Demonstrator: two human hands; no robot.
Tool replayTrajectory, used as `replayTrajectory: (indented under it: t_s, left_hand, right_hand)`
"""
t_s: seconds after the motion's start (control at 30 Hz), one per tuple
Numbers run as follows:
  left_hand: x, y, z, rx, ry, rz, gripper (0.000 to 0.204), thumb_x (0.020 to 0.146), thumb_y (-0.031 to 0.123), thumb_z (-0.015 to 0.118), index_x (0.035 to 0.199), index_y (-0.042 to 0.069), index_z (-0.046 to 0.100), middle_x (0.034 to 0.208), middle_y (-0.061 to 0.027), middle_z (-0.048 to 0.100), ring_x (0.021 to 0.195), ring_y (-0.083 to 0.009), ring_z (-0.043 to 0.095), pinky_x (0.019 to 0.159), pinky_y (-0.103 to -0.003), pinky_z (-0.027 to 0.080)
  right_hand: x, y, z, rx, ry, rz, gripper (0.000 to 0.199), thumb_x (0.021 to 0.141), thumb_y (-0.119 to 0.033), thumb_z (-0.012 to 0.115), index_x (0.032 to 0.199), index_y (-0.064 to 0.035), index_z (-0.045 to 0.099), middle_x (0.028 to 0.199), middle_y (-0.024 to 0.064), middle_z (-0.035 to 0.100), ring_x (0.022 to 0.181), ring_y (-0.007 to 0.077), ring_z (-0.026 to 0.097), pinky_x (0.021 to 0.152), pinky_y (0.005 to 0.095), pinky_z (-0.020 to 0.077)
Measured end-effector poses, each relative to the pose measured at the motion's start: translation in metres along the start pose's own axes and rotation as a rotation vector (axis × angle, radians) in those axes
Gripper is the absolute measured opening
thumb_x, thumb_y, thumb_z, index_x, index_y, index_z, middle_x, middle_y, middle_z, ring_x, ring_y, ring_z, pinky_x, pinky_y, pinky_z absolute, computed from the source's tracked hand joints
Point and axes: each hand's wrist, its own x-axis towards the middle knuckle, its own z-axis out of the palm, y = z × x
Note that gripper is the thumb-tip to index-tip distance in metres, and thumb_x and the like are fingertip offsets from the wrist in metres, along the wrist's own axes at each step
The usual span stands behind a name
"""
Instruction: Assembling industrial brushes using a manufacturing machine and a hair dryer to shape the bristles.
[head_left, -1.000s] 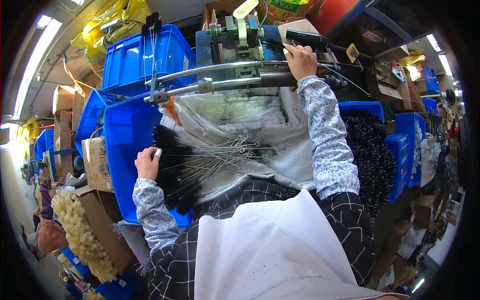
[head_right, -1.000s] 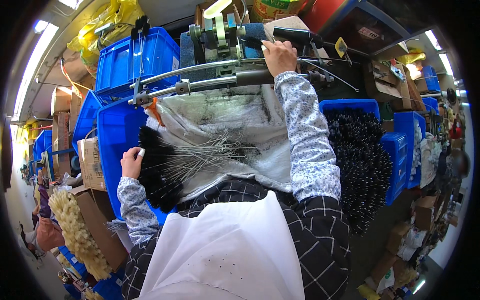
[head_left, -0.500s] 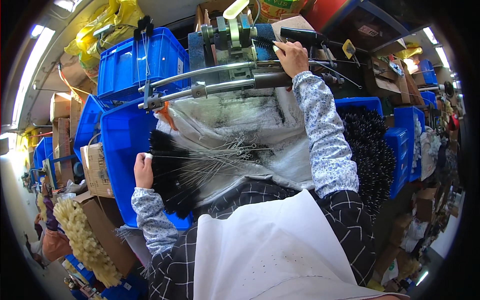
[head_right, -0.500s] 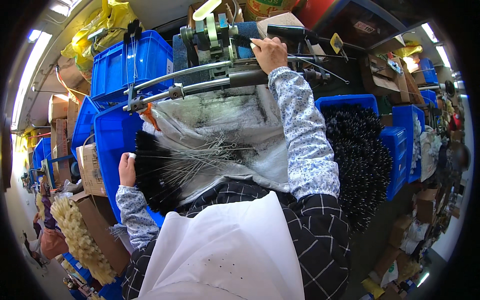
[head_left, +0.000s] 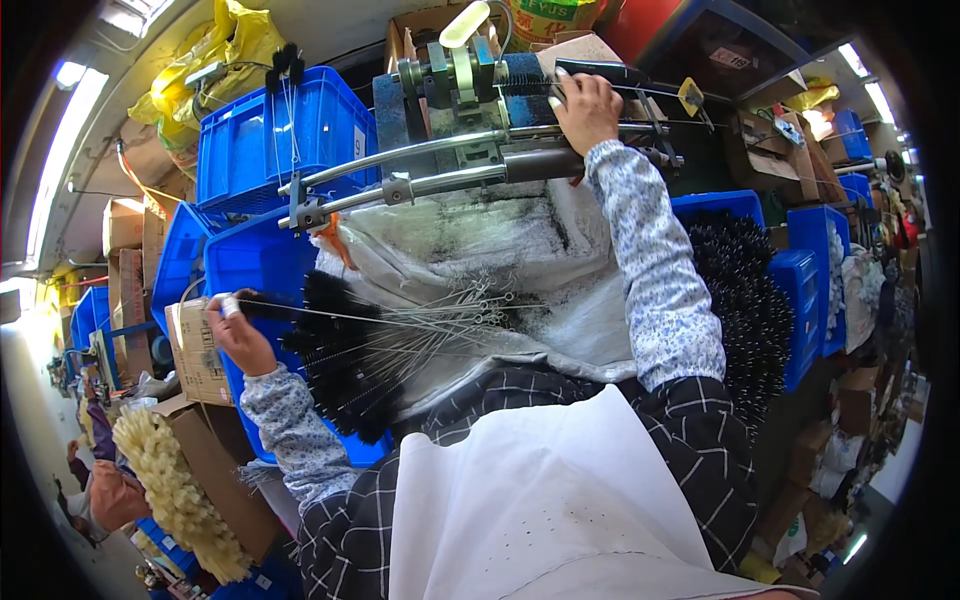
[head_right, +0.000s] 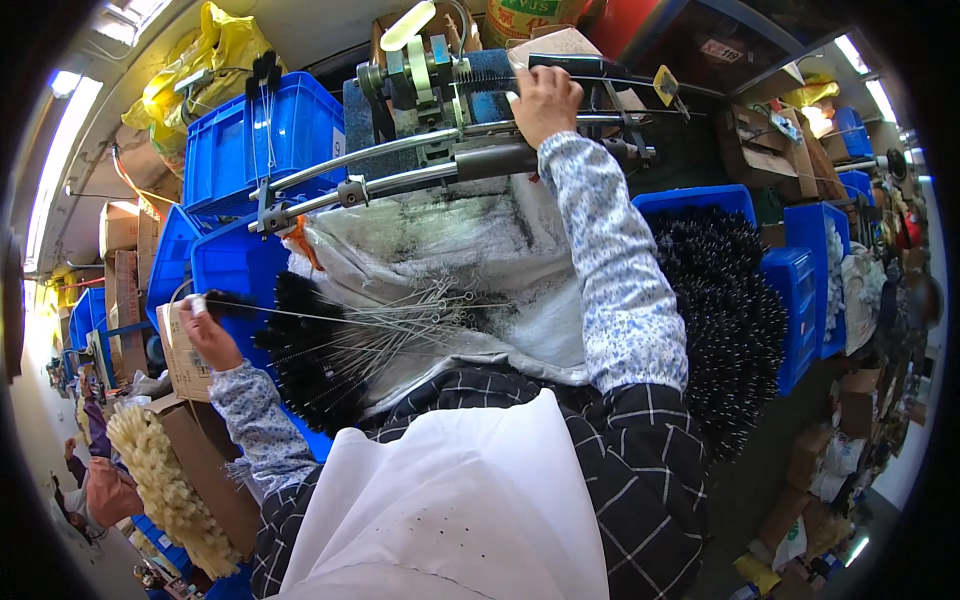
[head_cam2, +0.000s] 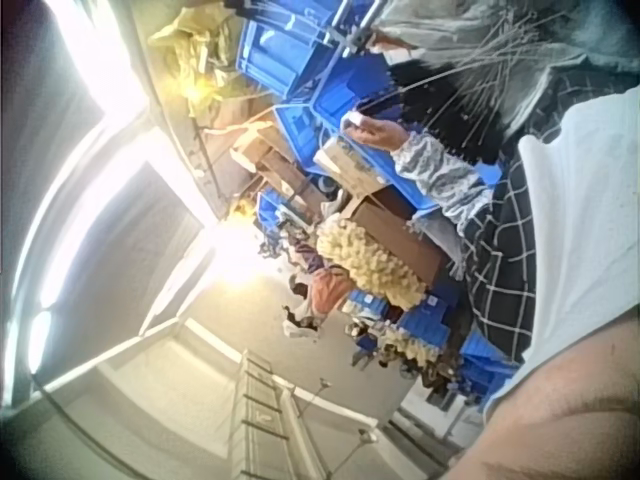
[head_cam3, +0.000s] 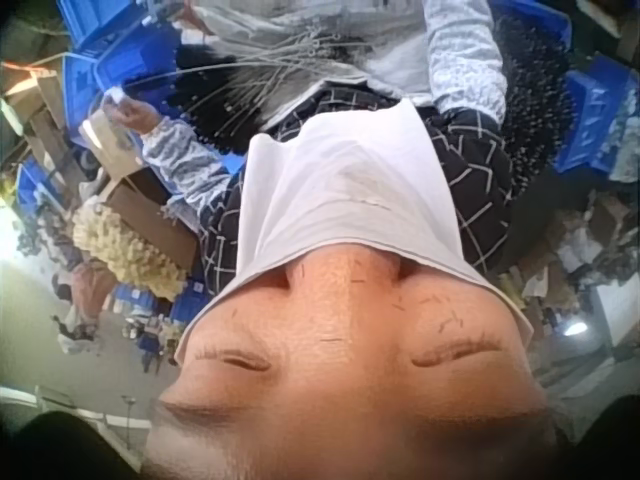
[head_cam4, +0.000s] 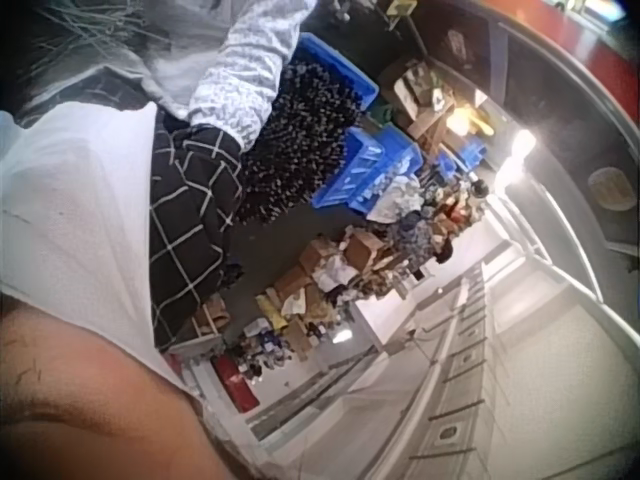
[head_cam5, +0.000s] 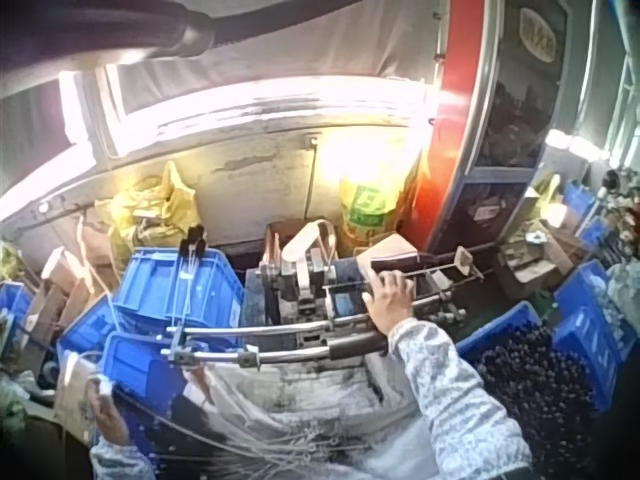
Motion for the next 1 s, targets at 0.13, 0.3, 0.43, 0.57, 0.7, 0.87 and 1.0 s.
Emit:
replayTrajectory:
  t_s: [0.13,0.3,0.43,0.57,0.7,0.87,1.0]
  left_hand:
    - [0.026,0.005,-0.010,-0.248,0.221,-0.095,0.025,0.086,0.020,0.037,0.098,-0.001,0.045,0.086,-0.0093,0.052,0.076,-0.0160,0.051,0.072,-0.025,0.041]
    - [0.043,0.034,-0.044,-0.149,0.495,-0.029,0.029,0.083,0.024,0.042,0.094,-0.002,0.048,0.091,-0.0097,0.047,0.076,-0.0175,0.050,0.066,-0.026,0.044]
    - [0.035,0.045,-0.049,-0.166,0.514,-0.012,0.029,0.084,0.022,0.041,0.093,-0.005,0.049,0.095,-0.0096,0.046,0.080,-0.0189,0.051,0.066,-0.028,0.046]
    - [0.017,0.046,-0.059,0.629,0.292,0.324,0.029,0.085,0.019,0.039,0.094,-0.006,0.050,0.098,-0.0095,0.046,0.085,-0.0192,0.052,0.065,-0.028,0.047]
    - [0.003,0.048,-0.044,-0.011,0.224,0.014,0.028,0.082,0.021,0.047,0.102,0.000,0.046,0.097,-0.0097,0.051,0.087,-0.0189,0.053,0.069,-0.027,0.047]
    - [-0.006,0.060,-0.026,-0.565,0.234,-0.283,0.029,0.084,0.021,0.045,0.104,0.001,0.045,0.093,-0.0074,0.054,0.083,-0.0149,0.054,0.069,-0.024,0.046]
    - [-0.011,0.071,-0.004,-0.632,0.197,-0.305,0.020,0.084,0.016,0.045,0.098,0.002,0.049,0.087,-0.0050,0.054,0.074,-0.0106,0.053,0.065,-0.022,0.046]
  right_hand:
    - [-0.009,0.005,-0.011,-0.013,-0.099,0.125,0.041,0.073,-0.023,0.056,0.112,-0.0101,0.048,0.106,0.0069,0.049,0.100,0.0224,0.041,0.082,0.0400,0.0310]
    - [-0.008,-0.001,0.004,0.294,-0.087,0.183,0.037,0.074,-0.019,0.054,0.110,-0.0078,0.050,0.105,0.0097,0.053,0.097,0.0244,0.049,0.082,0.0382,0.0361]
    - [-0.007,-0.017,0.006,0.335,-0.072,0.160,0.036,0.074,-0.017,0.054,0.109,-0.0074,0.052,0.104,0.0097,0.054,0.097,0.0248,0.050,0.082,0.0379,0.0361]
    - [-0.005,-0.031,0.010,0.316,-0.058,0.153,0.037,0.074,-0.017,0.054,0.110,-0.0078,0.051,0.103,0.0092,0.054,0.096,0.0239,0.050,0.081,0.0383,0.0363]
    - [-0.005,-0.039,0.012,0.301,-0.045,0.142,0.037,0.075,-0.017,0.054,0.110,-0.0081,0.050,0.102,0.0082,0.054,0.094,0.0231,0.051,0.079,0.0391,0.0365]
    - [-0.004,-0.053,0.011,0.295,-0.057,0.149,0.037,0.075,-0.016,0.055,0.110,-0.0079,0.050,0.101,0.0076,0.055,0.092,0.0223,0.052,0.077,0.0396,0.0369]
    - [-0.004,-0.067,0.009,0.273,-0.026,0.141,0.036,0.073,-0.016,0.055,0.108,-0.0079,0.052,0.099,0.0067,0.055,0.090,0.0215,0.052,0.075,0.0387,0.0373]
